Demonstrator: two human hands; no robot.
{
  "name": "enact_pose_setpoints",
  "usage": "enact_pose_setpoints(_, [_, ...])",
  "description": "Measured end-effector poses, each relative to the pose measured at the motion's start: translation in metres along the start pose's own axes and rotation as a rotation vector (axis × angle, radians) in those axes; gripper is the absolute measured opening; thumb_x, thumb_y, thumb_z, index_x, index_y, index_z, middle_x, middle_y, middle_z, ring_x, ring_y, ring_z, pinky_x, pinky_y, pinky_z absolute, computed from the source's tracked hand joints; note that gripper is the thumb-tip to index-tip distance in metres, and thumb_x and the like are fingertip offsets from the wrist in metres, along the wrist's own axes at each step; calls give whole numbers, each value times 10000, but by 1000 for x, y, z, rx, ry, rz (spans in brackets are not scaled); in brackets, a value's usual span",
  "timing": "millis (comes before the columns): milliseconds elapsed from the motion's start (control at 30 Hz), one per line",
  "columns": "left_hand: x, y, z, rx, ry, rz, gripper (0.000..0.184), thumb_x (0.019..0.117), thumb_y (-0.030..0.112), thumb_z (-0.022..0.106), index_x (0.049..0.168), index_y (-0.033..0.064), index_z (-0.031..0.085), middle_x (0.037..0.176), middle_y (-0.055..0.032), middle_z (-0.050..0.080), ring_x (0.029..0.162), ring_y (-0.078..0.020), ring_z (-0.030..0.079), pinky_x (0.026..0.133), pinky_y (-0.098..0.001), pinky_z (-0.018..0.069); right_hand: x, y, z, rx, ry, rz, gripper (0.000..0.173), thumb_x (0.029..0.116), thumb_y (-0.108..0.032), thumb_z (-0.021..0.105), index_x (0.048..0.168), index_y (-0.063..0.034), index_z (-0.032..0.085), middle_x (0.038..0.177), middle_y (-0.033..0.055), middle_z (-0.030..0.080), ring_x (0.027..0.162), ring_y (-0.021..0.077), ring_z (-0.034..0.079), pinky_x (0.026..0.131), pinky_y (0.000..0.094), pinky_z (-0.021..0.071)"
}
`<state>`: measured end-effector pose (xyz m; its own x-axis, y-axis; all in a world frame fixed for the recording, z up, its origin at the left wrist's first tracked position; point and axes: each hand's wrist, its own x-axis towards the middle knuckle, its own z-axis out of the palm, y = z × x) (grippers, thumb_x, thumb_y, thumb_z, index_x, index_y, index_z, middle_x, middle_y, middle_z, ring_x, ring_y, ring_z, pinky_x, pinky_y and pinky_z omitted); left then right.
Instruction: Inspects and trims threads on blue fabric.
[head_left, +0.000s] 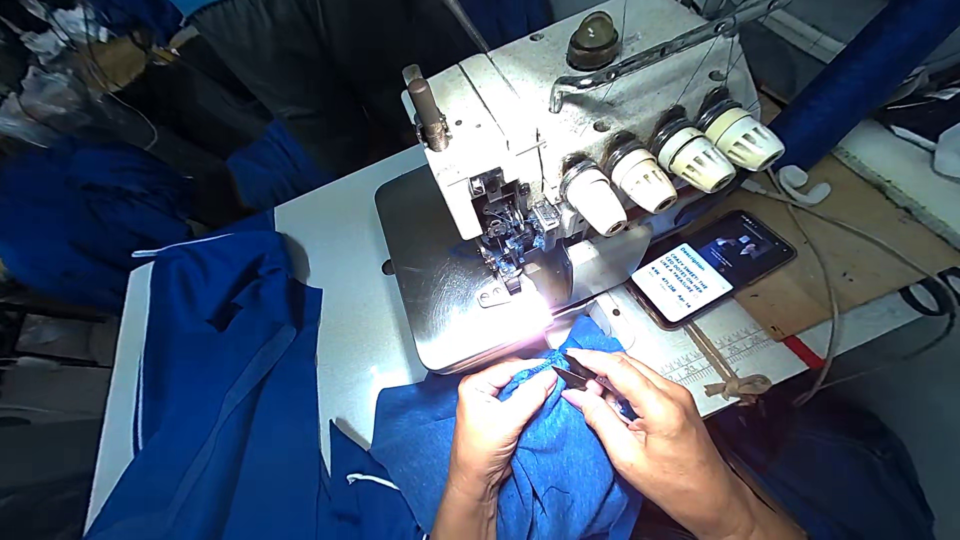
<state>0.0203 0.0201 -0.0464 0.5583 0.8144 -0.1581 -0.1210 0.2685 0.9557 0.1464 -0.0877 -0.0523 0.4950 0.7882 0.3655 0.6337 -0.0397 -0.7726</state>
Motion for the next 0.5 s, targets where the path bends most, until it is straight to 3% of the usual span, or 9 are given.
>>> enact_pose_setpoints(333, [1,-3,-2,31,-25,41,44,844,15,745,826,20,785,768,-75,725,712,-80,683,686,-223,581,-6,-3,10,-62,89,-13,249,955,-202,628,1143,-77,733,905,12,664,718,28,601,618,170,514])
enact_pose_setpoints(500, [2,-2,-4,-66,-54,-20,64,848,68,745,800,36,771,747,-61,708,697,-69,669,669,-223,567,-7,3,15,393,30,191,240,922,-207,716,1139,-110,685,869,-49,677,772,0,626,725,150,541])
